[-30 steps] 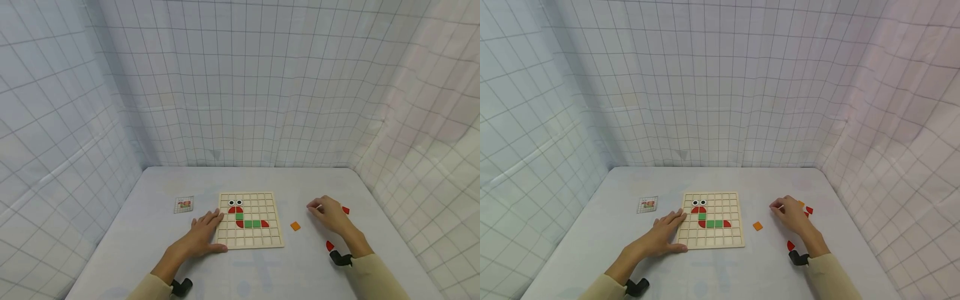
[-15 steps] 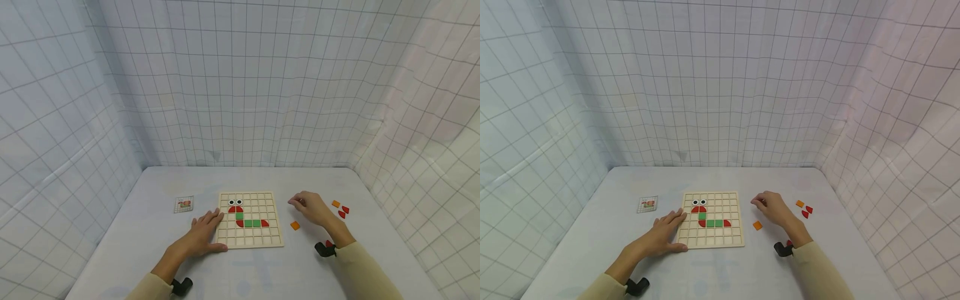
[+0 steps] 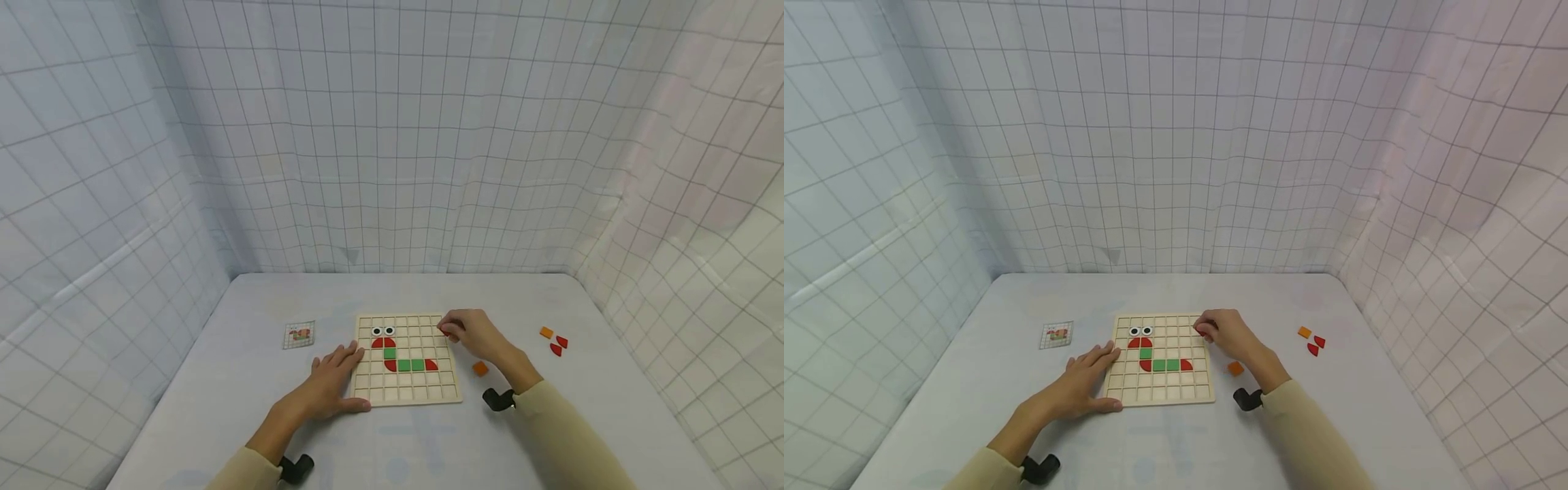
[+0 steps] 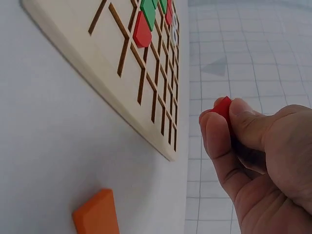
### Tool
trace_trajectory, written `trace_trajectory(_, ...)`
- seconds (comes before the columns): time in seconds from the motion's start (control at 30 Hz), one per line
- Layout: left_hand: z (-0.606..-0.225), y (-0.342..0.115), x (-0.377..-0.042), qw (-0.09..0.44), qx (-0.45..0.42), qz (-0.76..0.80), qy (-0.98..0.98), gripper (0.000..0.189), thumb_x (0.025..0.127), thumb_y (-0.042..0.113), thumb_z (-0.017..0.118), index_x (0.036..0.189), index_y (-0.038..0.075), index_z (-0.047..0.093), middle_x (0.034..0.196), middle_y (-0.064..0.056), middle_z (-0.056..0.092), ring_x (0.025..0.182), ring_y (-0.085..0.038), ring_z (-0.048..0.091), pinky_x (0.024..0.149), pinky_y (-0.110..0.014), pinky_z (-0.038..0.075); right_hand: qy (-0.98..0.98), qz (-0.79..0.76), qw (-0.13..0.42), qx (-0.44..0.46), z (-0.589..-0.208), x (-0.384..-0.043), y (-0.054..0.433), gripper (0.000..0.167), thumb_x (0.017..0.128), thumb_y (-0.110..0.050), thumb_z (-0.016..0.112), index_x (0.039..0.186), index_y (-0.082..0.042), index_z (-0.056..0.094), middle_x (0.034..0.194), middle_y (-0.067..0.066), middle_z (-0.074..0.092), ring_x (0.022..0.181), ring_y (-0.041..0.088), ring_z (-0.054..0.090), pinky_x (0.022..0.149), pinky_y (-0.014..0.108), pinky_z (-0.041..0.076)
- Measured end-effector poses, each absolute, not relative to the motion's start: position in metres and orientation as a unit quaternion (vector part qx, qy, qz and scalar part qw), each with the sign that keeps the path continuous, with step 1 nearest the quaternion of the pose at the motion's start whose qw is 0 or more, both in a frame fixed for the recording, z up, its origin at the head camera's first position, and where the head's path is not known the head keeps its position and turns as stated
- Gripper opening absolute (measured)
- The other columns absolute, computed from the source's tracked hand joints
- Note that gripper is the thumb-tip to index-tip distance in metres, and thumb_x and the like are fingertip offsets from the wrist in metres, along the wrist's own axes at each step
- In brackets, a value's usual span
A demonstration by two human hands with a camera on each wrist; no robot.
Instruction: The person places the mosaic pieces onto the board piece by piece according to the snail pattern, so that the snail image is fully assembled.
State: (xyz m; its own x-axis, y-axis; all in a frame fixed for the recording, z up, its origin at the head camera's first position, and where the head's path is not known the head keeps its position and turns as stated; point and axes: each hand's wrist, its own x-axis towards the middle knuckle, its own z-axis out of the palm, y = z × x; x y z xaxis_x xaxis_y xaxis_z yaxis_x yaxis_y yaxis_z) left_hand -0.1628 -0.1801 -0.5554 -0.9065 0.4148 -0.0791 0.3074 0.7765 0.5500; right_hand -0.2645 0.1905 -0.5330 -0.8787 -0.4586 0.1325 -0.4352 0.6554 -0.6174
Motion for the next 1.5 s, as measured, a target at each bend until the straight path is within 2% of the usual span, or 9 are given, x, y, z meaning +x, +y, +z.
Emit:
trace_trajectory(0.13,-0.557,-0.180,-0.163,0.097,0.191,0.273,0.938,0.114,0.093,0.051,0.099,0.179,0.001,0.042,0.192,-0.024,0.031,0.175,-0.061,0.028,0.133,-0.095,0.018,0.905,-0.330,0.028,-0.266,-0.532,-0.266,0.176,0.016,0.115,-0.004,0.070,0.125,0.000,0.083,0.098,0.003,0.075,0.090,0.012,0.064,0.081,0.025,0.056)
trace_trajectory(0.33,-0.558,-0.180,-0.163,0.096,0.185,0.267,0.941,0.115,0.092,0.052,0.099,0.179,0.002,0.043,0.192,-0.023,0.032,0.175,-0.060,0.030,0.132,-0.094,0.020,0.906,-0.311,0.032,-0.287,-0.535,-0.267,0.156,0.022,0.113,0.003,0.071,0.127,-0.005,0.086,0.113,0.003,0.081,0.099,0.012,0.066,0.092,0.029,0.062)
trace_trajectory(0.6,-0.558,-0.180,-0.163,0.093,0.184,0.269,0.941,0.114,0.092,0.051,0.100,0.178,0.002,0.044,0.191,-0.024,0.033,0.175,-0.060,0.031,0.132,-0.094,0.020,0.903,-0.308,0.039,-0.297,-0.541,-0.271,0.133,0.021,0.114,-0.003,0.073,0.129,-0.007,0.086,0.121,0.006,0.085,0.102,0.012,0.070,0.095,0.031,0.064)
trace_trajectory(0.83,-0.559,-0.179,-0.164,0.095,0.180,0.266,0.942,0.115,0.092,0.052,0.100,0.178,0.003,0.044,0.192,-0.022,0.032,0.175,-0.060,0.031,0.133,-0.094,0.021,0.903,-0.321,0.042,-0.281,-0.550,-0.276,0.118,0.011,0.114,-0.006,0.075,0.121,-0.010,0.083,0.117,0.003,0.086,0.104,0.012,0.074,0.101,0.039,0.067)
trace_trajectory(1.13,-0.557,-0.178,-0.163,0.096,0.179,0.269,0.941,0.115,0.092,0.052,0.100,0.178,0.002,0.043,0.191,-0.023,0.033,0.175,-0.060,0.030,0.132,-0.094,0.021,0.903,-0.321,0.048,-0.281,-0.552,-0.280,0.111,0.011,0.113,-0.010,0.077,0.116,-0.012,0.088,0.112,0.001,0.085,0.101,0.012,0.073,0.098,0.038,0.066)
trace_trajectory(1.3,-0.557,-0.177,-0.163,0.100,0.177,0.267,0.942,0.115,0.092,0.052,0.100,0.179,0.003,0.043,0.192,-0.022,0.032,0.175,-0.059,0.030,0.133,-0.094,0.021,0.905,-0.323,0.050,-0.274,-0.552,-0.280,0.110,0.010,0.112,-0.012,0.079,0.112,-0.015,0.089,0.111,0.000,0.086,0.103,0.012,0.074,0.100,0.038,0.067)
trace_trajectory(1.5,-0.555,-0.175,-0.163,0.100,0.175,0.261,0.944,0.115,0.092,0.053,0.099,0.179,0.003,0.043,0.192,-0.022,0.032,0.176,-0.059,0.030,0.134,-0.093,0.020,0.906,-0.324,0.055,-0.267,-0.551,-0.279,0.110,0.007,0.112,-0.013,0.080,0.112,-0.014,0.087,0.108,-0.001,0.085,0.097,0.009,0.072,0.095,0.035,0.065)
